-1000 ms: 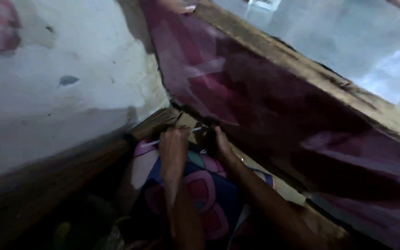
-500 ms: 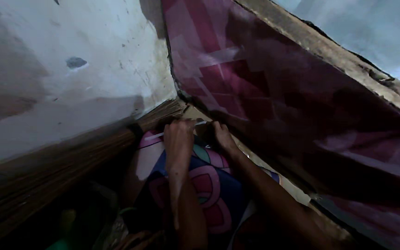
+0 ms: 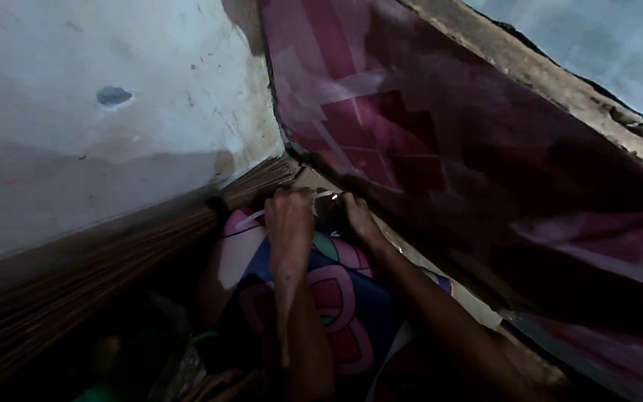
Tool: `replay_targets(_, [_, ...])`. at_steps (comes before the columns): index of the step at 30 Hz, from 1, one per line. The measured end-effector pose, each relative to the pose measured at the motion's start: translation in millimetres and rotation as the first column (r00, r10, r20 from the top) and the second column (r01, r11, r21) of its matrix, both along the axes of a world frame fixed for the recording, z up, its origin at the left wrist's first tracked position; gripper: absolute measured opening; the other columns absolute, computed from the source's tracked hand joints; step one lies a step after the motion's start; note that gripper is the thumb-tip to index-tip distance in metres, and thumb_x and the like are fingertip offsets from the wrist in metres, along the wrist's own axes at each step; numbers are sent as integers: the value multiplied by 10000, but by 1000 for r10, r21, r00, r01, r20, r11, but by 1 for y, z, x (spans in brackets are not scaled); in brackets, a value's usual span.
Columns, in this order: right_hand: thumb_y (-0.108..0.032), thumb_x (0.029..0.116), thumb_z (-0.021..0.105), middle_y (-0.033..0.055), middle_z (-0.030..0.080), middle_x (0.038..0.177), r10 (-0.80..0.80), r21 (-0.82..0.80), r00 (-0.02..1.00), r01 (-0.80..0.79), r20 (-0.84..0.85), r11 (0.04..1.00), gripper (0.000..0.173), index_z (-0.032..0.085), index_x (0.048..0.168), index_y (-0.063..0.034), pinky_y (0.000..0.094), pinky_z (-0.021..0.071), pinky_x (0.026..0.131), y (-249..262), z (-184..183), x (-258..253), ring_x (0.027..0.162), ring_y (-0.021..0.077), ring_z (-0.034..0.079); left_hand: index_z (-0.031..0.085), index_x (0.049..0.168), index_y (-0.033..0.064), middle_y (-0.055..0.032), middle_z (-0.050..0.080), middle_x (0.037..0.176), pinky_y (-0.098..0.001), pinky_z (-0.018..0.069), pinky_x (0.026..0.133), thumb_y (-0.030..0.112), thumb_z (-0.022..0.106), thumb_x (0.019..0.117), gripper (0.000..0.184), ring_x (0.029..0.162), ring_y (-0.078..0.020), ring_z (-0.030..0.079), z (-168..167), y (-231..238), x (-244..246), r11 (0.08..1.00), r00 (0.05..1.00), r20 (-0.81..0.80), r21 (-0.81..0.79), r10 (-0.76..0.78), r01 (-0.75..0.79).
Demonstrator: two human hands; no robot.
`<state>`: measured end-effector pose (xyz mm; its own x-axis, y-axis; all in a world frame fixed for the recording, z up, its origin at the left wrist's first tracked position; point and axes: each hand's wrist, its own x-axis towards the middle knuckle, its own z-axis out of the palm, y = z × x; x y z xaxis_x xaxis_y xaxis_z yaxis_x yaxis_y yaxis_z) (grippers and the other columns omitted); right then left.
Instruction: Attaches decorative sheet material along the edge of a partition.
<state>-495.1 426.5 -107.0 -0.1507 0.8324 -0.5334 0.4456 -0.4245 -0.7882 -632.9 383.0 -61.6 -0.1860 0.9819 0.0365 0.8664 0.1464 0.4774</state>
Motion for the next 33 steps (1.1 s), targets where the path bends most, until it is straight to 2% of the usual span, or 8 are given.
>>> replay_targets(4, [-310,1135,290,182,648,993,50,14,997,-51,54,999,508,666,1116,30,446,506,853,0,-1,2,920,256,616,801,1103,118,-171,753,1071,-607,527,873,10,652,959,233,1034,-418,688,4,1,6,999,1000,21,-50,20,-19])
replay_targets(10, [-327,1133,261,139,632,902,21,4,1000,-21,8,1000,539,675,1048,8,423,501,773,1,-7,3,833,224,599,807,1077,118,-155,756,1088,-606,526,852,23,651,967,213,1047,-408,690,3,1,9,998,998,10,-35,54,-54])
replay_targets(14, [-382,1127,315,147,642,931,3,-21,1000,-3,-2,1000,535,683,1093,4,435,503,801,1,-1,3,855,228,600,807,1075,132,-146,757,1097,-607,531,824,4,657,954,232,1048,-406,692,6,2,12,997,998,14,-49,60,-59])
replay_targets(16, [-366,1126,317,114,622,871,-1,-23,1000,1,-19,1000,520,676,1042,-1,392,503,744,2,-5,3,789,193,584,807,1079,147,-149,754,1091,-608,525,814,8,663,952,237,1042,-408,689,7,2,13,995,998,10,-72,67,-66])
replay_targets(25, [-335,1132,280,85,609,809,-7,-39,999,5,-45,999,530,682,1009,-12,356,492,685,3,-5,4,719,160,565,812,1042,125,-137,749,1131,-591,533,841,16,650,963,210,1086,-388,681,6,4,15,992,998,5,-109,61,-60])
replay_targets(30, [-388,1132,246,99,628,852,-17,-47,999,15,-44,999,579,681,1034,-18,384,494,719,2,-4,3,764,185,581,808,1076,130,-132,745,1153,-604,517,866,22,641,971,225,1115,-385,670,7,4,16,993,997,14,-93,73,-71])
replay_targets(32, [-395,1128,302,151,638,916,-25,-60,999,24,-21,998,555,675,1074,13,440,505,787,2,-1,4,838,235,600,803,1081,124,-147,742,1140,-613,506,885,37,636,980,213,1118,-398,660,7,4,16,992,996,15,-93,93,-91])
replay_targets(33, [-383,1127,317,141,630,891,-41,-56,999,40,-16,998,538,673,1056,14,422,505,764,2,-1,3,813,222,594,803,1087,124,-151,743,1130,-607,507,886,44,634,983,214,1113,-401,661,6,4,16,991,995,5,-90,100,-99])
